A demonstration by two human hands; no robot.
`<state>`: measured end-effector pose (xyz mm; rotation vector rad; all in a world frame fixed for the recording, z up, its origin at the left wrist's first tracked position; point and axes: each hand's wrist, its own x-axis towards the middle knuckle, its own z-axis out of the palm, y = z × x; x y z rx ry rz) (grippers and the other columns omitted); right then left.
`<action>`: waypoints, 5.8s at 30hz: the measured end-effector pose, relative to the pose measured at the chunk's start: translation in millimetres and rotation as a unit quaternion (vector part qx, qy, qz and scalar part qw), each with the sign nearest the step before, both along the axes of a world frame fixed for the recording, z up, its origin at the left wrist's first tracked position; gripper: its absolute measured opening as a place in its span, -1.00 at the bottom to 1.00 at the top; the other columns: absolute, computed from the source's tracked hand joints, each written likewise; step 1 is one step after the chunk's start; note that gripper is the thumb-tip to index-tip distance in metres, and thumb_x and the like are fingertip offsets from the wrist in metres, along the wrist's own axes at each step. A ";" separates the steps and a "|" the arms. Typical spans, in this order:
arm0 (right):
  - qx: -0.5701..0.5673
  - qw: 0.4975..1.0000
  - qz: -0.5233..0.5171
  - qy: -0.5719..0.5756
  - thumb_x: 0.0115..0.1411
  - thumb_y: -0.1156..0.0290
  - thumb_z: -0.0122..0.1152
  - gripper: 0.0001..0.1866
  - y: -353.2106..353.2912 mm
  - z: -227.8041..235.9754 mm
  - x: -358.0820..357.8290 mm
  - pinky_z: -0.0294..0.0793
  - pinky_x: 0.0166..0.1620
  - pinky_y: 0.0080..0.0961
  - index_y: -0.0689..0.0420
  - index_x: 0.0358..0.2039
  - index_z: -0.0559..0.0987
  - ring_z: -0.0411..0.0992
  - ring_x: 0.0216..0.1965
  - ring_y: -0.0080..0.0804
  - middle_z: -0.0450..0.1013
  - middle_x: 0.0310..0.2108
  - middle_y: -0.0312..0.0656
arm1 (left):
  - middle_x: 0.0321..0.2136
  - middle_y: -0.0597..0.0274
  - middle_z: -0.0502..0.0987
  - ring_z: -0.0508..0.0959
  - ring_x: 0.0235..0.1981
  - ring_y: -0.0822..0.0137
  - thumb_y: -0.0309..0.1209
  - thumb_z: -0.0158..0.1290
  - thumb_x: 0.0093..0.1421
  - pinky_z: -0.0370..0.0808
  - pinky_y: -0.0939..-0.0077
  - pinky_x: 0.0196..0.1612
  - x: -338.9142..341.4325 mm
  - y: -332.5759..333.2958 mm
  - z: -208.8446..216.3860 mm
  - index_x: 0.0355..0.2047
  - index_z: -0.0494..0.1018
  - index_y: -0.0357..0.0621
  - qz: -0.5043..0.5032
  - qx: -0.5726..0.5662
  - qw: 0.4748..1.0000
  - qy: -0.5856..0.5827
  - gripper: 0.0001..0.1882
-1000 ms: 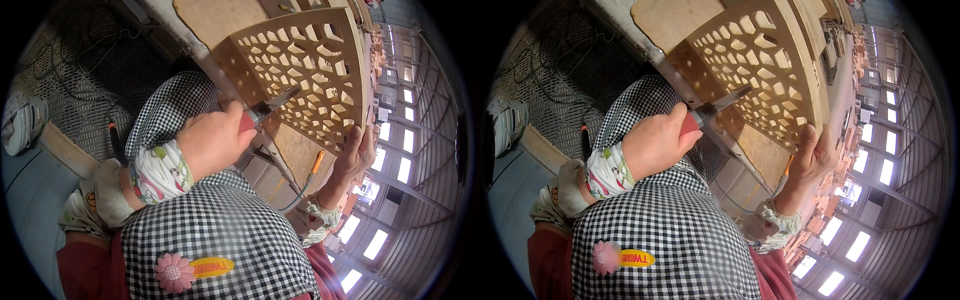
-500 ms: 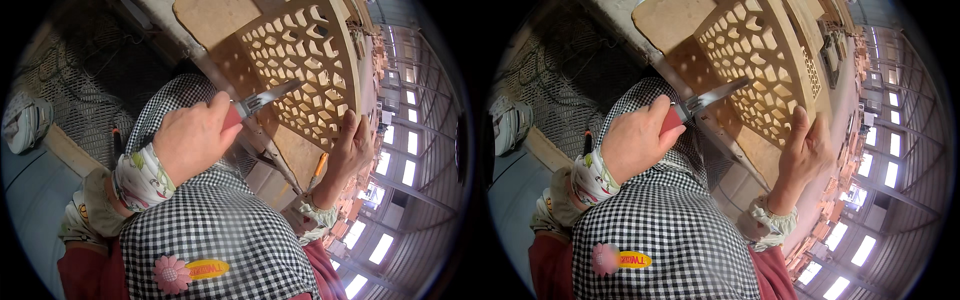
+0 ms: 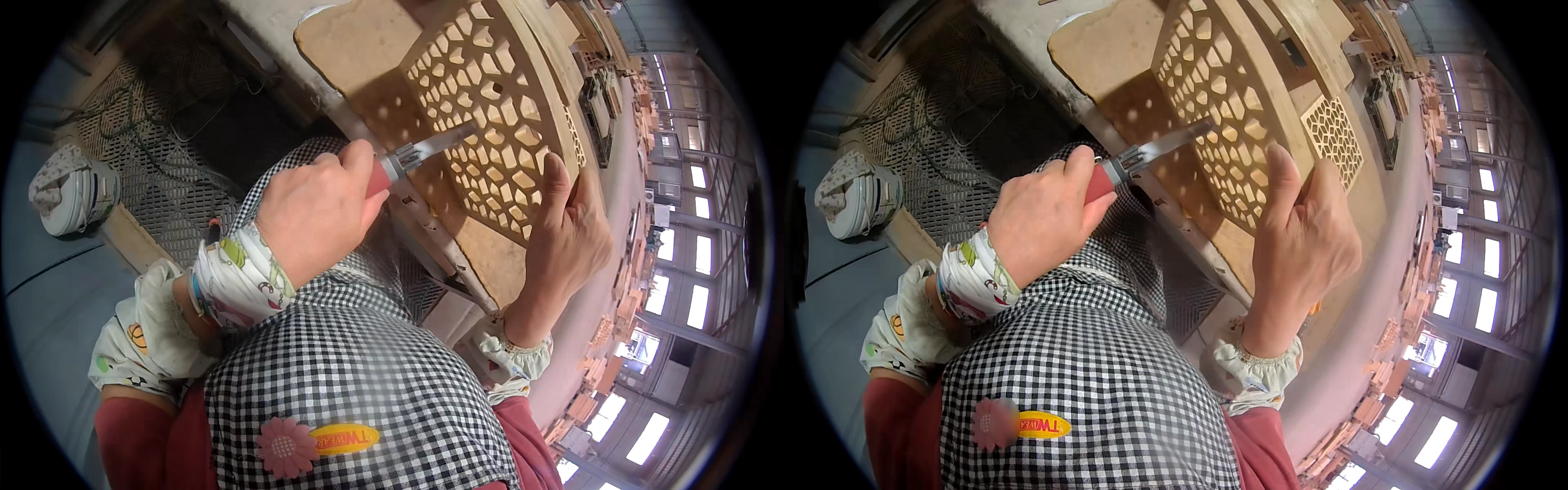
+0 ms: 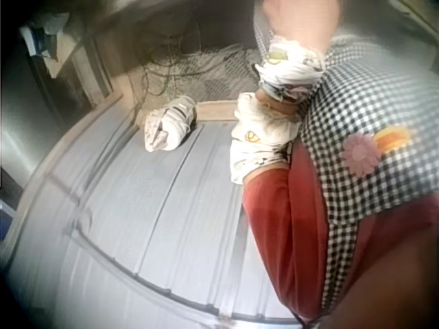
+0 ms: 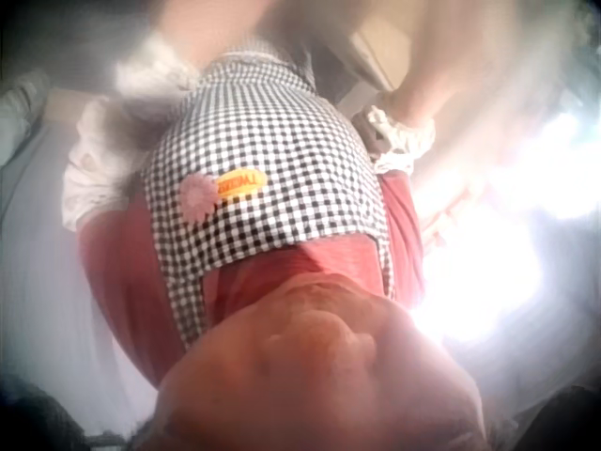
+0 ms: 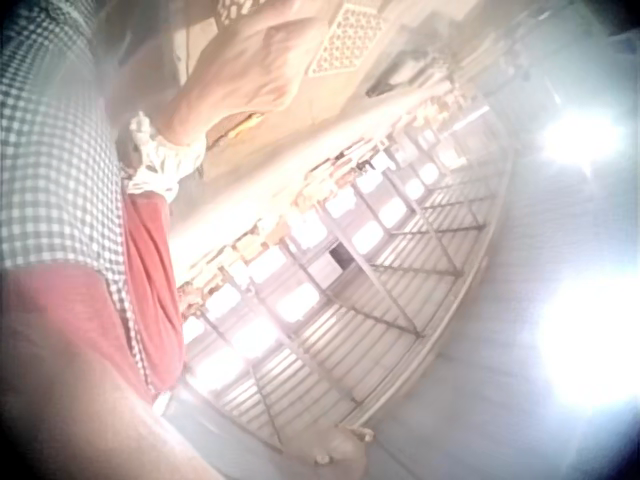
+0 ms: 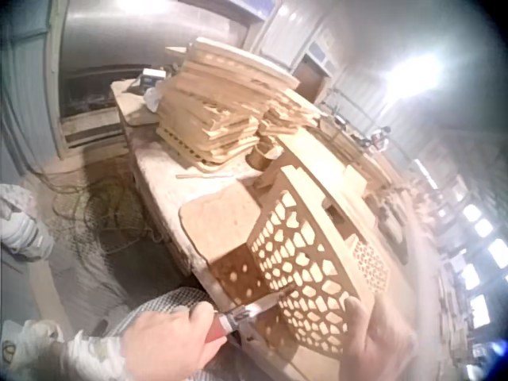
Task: The person scrapes the edges and interiors of decorative lattice cutouts on a wood panel using a hand-held scraper tool. They move the tool around individual openings and then set the panel aside to pick up another one.
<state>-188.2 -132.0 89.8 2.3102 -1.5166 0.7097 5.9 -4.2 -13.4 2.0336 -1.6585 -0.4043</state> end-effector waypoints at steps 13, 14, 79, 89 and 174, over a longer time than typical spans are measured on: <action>-0.009 0.999 0.024 0.038 0.41 -0.15 0.26 -0.38 2.3 4.3 -8.5 0.29 -0.51 -0.26 0.10 -0.55 0.36 0.35 -0.65 -0.14 0.33 -0.65 -0.14 | -0.53 -0.09 0.65 0.71 -0.47 -0.13 -0.13 0.22 0.35 0.66 0.04 -0.42 -14.5 -50.0 11.3 -0.12 0.33 -0.21 0.002 -0.003 1.000 -0.025 -0.57; -0.003 0.999 0.025 0.034 0.41 -0.15 0.26 -0.38 1.4 3.8 -9.4 0.29 -0.51 -0.26 0.11 -0.55 0.36 0.34 -0.65 -0.14 0.33 -0.65 -0.14 | -0.52 -0.09 0.65 0.71 -0.47 -0.13 -0.13 0.22 0.35 0.66 0.03 -0.42 -15.2 -50.0 12.3 -0.13 0.33 -0.21 0.002 0.003 1.000 -0.028 -0.58; 0.085 0.994 0.059 -0.021 0.47 -0.09 0.24 -0.42 -18.7 4.2 -27.9 0.39 -0.45 -0.53 0.17 -0.49 0.47 0.59 -0.52 -0.53 0.53 -0.65 -0.22 | -0.58 0.38 0.45 0.34 -0.75 0.62 0.04 -0.18 0.61 0.29 0.70 -0.74 10.8 -59.6 -47.2 -0.19 0.41 -0.09 -0.140 0.315 0.488 0.802 -0.54; 0.070 0.995 0.067 -0.034 0.46 -0.08 0.25 -0.42 -20.2 -0.6 -28.4 0.32 -0.48 -0.49 0.15 -0.50 0.42 0.45 -0.62 -0.50 0.45 -0.70 -0.22 | -0.58 0.36 0.45 0.36 -0.74 0.59 0.04 -0.19 0.61 0.31 0.67 -0.73 5.4 -57.8 -52.0 -0.17 0.40 -0.12 -0.140 0.299 0.499 0.801 -0.53; -0.009 0.992 0.102 0.067 0.39 -0.09 0.25 -0.49 -34.1 -15.5 -41.3 0.46 -0.50 -0.26 0.09 -0.47 0.46 0.53 -0.58 -0.16 0.48 -0.61 -0.13 | -0.38 -0.32 0.63 0.65 -0.35 -0.28 -0.13 0.10 0.46 0.55 -0.07 -0.29 1.0 -59.7 -12.9 -0.11 0.37 -0.31 -0.129 0.080 0.946 0.287 -0.59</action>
